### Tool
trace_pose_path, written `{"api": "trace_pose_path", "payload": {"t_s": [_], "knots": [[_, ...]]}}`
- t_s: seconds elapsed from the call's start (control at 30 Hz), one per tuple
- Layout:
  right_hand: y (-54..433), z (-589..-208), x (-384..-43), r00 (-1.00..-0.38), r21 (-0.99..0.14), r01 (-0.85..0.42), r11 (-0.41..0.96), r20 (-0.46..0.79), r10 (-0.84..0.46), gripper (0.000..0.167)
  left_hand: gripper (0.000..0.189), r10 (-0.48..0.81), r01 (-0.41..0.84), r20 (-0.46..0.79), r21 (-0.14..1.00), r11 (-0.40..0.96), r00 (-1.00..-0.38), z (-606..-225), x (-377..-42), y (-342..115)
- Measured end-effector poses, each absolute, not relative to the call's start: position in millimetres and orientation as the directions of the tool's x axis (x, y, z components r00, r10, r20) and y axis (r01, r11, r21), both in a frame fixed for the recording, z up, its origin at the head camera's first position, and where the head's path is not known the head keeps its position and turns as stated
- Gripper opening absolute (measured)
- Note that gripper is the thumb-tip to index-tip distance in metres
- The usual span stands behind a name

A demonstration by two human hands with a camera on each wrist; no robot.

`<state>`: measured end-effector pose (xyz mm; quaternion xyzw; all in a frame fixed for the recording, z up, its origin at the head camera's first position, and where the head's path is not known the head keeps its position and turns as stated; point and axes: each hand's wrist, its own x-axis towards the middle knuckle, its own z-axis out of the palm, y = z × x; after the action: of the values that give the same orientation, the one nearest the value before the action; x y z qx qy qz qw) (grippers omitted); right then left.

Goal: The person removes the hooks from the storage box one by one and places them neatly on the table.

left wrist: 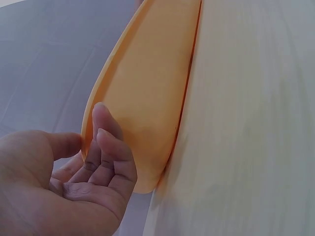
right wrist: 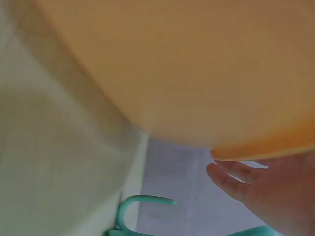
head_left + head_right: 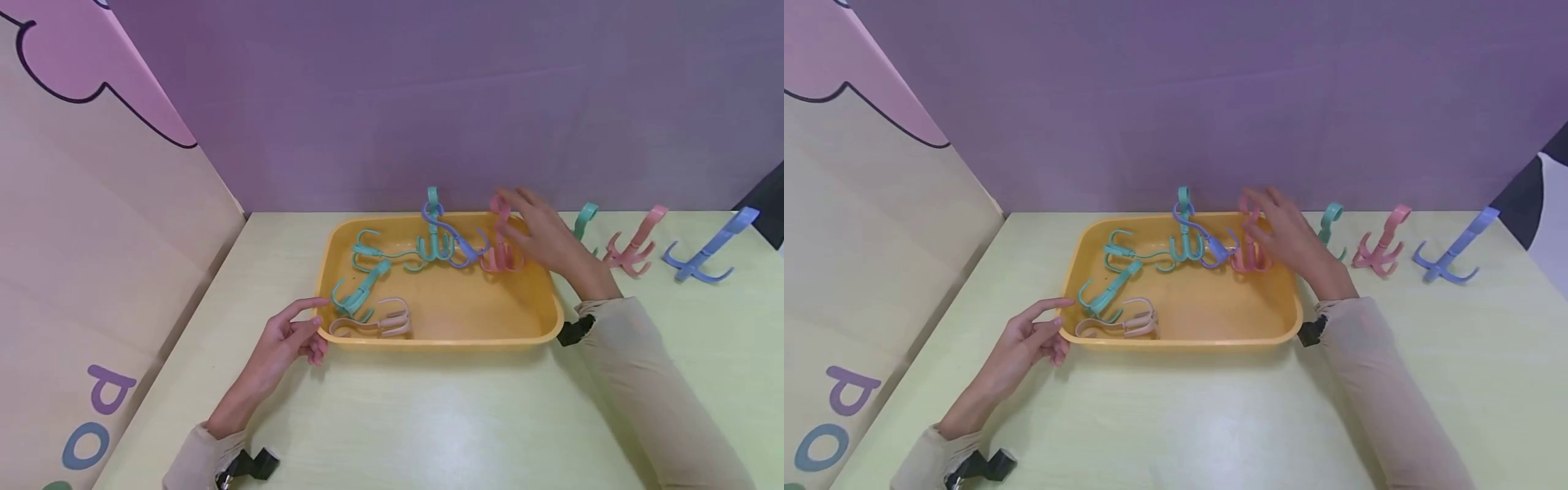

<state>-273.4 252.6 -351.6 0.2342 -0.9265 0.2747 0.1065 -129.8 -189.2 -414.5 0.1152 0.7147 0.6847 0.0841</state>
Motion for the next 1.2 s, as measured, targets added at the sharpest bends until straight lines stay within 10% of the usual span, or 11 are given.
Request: {"api": "trace_pose_path", "payload": {"t_s": [0.57,1.2], "knots": [[243,-357,-274,-0.812,-0.400,-0.531,0.746,0.491,-0.315,0.018,0.043,0.271,0.046,0.031,0.998,0.050,-0.962,-415,-129,-189],[239,-329,-253,-0.842,-0.462,-0.515,0.722,0.429,-0.327,0.022,0.042,0.277,0.056,0.041,0.997,0.047,-0.960,-415,-132,-187]]}}
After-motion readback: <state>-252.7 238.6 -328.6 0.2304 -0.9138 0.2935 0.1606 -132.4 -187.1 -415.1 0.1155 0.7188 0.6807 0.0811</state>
